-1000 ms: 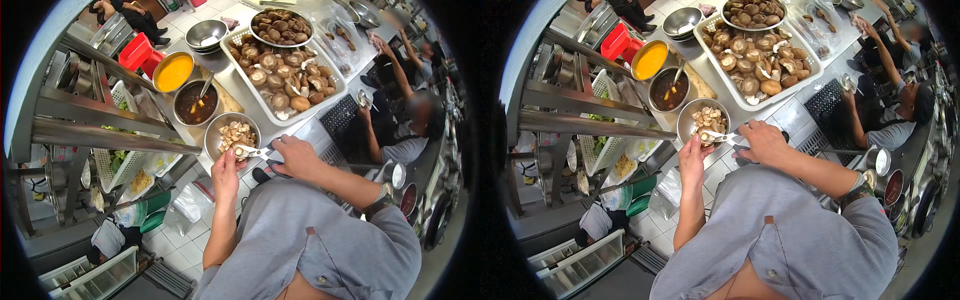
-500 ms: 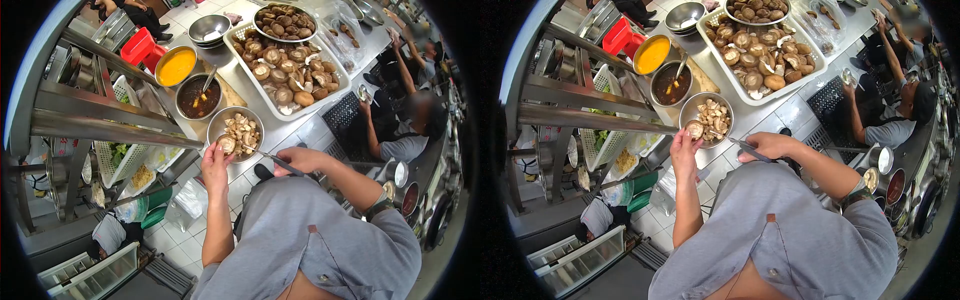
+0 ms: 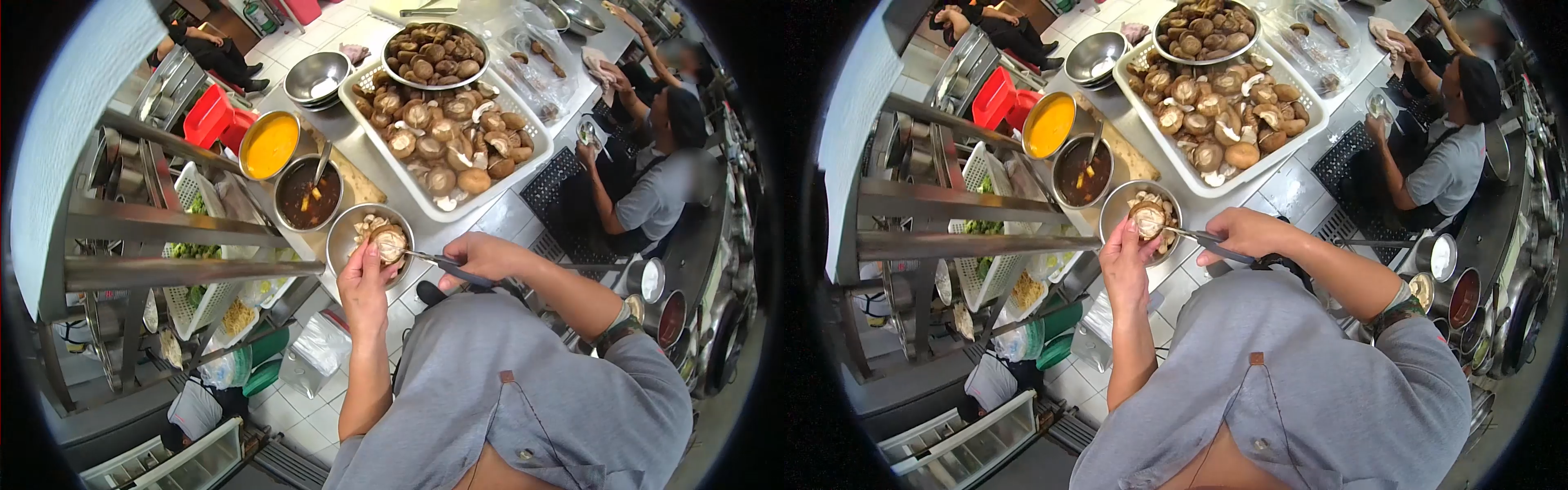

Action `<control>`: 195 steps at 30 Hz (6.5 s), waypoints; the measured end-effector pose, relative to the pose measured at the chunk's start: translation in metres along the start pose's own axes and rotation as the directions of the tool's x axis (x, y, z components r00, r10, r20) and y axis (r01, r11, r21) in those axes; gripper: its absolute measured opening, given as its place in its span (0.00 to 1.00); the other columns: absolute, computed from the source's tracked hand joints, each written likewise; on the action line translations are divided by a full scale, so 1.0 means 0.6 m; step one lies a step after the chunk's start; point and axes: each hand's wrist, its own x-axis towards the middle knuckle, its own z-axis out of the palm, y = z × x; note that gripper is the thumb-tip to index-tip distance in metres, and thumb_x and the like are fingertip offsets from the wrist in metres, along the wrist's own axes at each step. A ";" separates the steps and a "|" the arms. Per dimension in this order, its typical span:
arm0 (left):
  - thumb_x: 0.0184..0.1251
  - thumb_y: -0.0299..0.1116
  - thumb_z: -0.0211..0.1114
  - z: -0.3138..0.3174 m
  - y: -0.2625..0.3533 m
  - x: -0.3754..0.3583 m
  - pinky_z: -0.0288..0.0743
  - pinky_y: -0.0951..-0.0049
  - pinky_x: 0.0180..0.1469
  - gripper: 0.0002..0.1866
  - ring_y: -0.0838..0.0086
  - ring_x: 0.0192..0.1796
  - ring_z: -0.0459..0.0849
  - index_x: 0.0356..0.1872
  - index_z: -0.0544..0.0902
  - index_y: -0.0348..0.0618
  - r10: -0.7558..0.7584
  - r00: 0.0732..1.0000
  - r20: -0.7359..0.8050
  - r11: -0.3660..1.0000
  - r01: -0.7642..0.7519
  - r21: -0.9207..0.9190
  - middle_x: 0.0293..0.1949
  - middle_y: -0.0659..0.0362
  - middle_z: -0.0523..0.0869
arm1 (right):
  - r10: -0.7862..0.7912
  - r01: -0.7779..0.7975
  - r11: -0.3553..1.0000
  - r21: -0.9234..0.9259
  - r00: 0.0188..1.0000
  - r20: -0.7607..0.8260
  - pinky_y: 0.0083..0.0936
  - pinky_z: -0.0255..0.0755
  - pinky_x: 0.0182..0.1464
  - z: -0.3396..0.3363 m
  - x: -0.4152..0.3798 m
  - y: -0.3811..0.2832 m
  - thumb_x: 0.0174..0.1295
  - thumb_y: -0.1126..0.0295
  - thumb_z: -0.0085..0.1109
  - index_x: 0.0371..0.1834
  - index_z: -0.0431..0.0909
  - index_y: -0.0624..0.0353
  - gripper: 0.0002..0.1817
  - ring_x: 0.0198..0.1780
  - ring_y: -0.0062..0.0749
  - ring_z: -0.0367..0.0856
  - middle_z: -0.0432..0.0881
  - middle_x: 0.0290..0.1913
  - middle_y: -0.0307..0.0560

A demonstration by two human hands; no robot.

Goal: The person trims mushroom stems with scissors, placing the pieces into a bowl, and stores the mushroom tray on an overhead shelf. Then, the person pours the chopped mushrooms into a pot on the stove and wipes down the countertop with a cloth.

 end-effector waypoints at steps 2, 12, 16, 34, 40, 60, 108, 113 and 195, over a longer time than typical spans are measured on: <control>0.80 0.35 0.57 0.017 0.002 0.011 0.86 0.73 0.47 0.19 0.74 0.46 0.86 0.61 0.78 0.29 -0.022 0.999 0.028 1.000 0.022 0.000 0.49 0.54 0.86 | 0.012 -0.012 0.999 -0.030 1.000 -0.005 0.24 0.65 0.26 -0.020 -0.003 0.016 0.55 0.46 0.77 0.27 0.80 0.59 0.25 0.24 0.18 0.72 0.77 0.21 0.33; 0.80 0.34 0.58 0.194 0.014 0.118 0.82 0.77 0.46 0.20 0.75 0.47 0.86 0.62 0.77 0.28 0.149 0.971 0.185 0.971 -0.179 0.161 0.48 0.55 0.87 | -0.015 0.046 0.998 0.035 0.789 -0.615 0.23 0.71 0.28 -0.306 -0.141 0.136 0.59 0.63 0.74 0.30 0.79 0.59 0.14 0.26 0.18 0.76 0.80 0.26 0.36; 0.76 0.36 0.62 0.306 0.027 0.171 0.80 0.69 0.49 0.20 0.67 0.46 0.86 0.60 0.80 0.31 0.379 0.864 0.331 0.722 -0.499 0.479 0.48 0.50 0.87 | -0.053 -0.017 0.997 -0.069 0.468 -0.882 0.33 0.75 0.36 -0.474 -0.098 0.175 0.56 0.62 0.72 0.39 0.81 0.61 0.15 0.32 0.34 0.83 0.85 0.30 0.46; 0.70 0.28 0.65 0.419 0.012 0.099 0.72 0.62 0.62 0.16 0.55 0.57 0.81 0.55 0.83 0.34 0.472 0.770 0.429 0.431 -0.626 0.650 0.52 0.46 0.83 | -0.139 -0.150 0.962 -0.226 0.442 -0.886 0.45 0.74 0.51 -0.726 0.136 0.210 0.58 0.65 0.67 0.50 0.78 0.55 0.17 0.52 0.53 0.82 0.85 0.49 0.56; 0.74 0.25 0.61 0.370 0.004 0.099 0.79 0.75 0.52 0.15 0.70 0.50 0.85 0.58 0.81 0.31 0.370 0.887 0.277 0.754 -0.461 0.469 0.55 0.49 0.83 | -0.333 0.001 0.943 -0.333 0.040 -0.942 0.40 0.76 0.38 -0.627 0.042 0.180 0.58 0.66 0.69 0.37 0.77 0.60 0.13 0.34 0.48 0.85 0.84 0.30 0.51; 0.81 0.36 0.55 0.014 -0.005 0.018 0.84 0.70 0.51 0.21 0.71 0.53 0.85 0.67 0.73 0.35 -0.082 0.992 -0.096 0.970 0.057 -0.237 0.57 0.54 0.83 | -0.409 0.145 0.779 -0.610 0.855 -0.319 0.42 0.77 0.41 -0.039 -0.062 -0.038 0.50 0.45 0.75 0.44 0.78 0.61 0.32 0.43 0.51 0.83 0.79 0.39 0.51; 0.79 0.29 0.55 -0.079 0.031 0.015 0.82 0.73 0.52 0.18 0.75 0.51 0.86 0.64 0.78 0.34 -0.043 0.997 0.061 0.998 0.040 0.047 0.53 0.56 0.86 | 0.000 0.004 0.995 0.096 0.999 -0.032 0.22 0.67 0.33 0.085 0.041 -0.037 0.56 0.48 0.76 0.37 0.80 0.62 0.26 0.31 0.18 0.72 0.77 0.27 0.34; 0.80 0.29 0.54 -0.045 0.040 0.047 0.83 0.71 0.53 0.17 0.75 0.51 0.85 0.64 0.77 0.34 -0.035 0.991 0.131 0.999 0.029 0.044 0.53 0.55 0.86 | 0.051 -0.047 0.997 0.054 0.996 -0.072 0.21 0.68 0.28 0.051 0.027 -0.020 0.58 0.50 0.75 0.31 0.79 0.59 0.22 0.24 0.17 0.73 0.76 0.21 0.30; 0.82 0.37 0.56 -0.074 -0.045 -0.033 0.78 0.66 0.62 0.23 0.72 0.59 0.82 0.70 0.72 0.35 -0.038 0.997 -0.070 0.969 0.019 -0.248 0.60 0.55 0.82 | -0.286 -0.026 0.710 -0.704 0.903 -0.322 0.44 0.80 0.39 0.102 0.006 -0.049 0.54 0.48 0.72 0.46 0.79 0.58 0.27 0.40 0.48 0.86 0.82 0.41 0.50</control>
